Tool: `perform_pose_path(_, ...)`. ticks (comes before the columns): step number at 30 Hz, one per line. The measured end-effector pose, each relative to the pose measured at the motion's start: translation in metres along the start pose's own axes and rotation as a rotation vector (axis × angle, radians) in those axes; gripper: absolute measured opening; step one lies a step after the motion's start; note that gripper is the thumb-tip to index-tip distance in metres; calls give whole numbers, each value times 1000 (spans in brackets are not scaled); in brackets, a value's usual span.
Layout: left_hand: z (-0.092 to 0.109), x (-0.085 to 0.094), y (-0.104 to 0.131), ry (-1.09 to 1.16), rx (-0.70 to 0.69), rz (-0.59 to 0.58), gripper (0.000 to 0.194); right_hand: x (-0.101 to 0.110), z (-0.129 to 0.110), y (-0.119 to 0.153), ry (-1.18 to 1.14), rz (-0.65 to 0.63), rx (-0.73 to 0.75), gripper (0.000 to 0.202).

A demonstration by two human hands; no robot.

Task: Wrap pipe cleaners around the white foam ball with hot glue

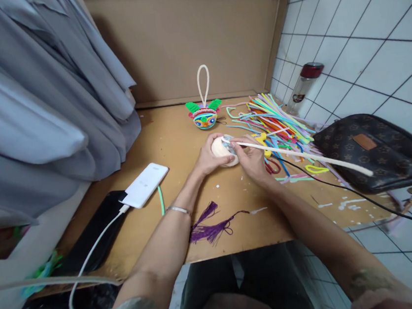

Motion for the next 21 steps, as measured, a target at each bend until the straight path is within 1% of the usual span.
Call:
perform_pose_path(8, 2, -1, 0, -24, 11, -17, 79, -5, 4, 1, 15, -55, -27, 17)
perform_pose_path(21, 0, 0, -1, -22, -3, -17, 73, -11, 2, 3, 89, -134, 33, 20)
Point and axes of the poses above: each hand's wrist, its own y-axis away from the middle knuckle, its own x-axis out of the back of the hand, z = x × y, the point moved 9 cm from there along -y, towards the middle knuckle, and after that the axes turned 12 degrees about -x, right-handed, at the moved point
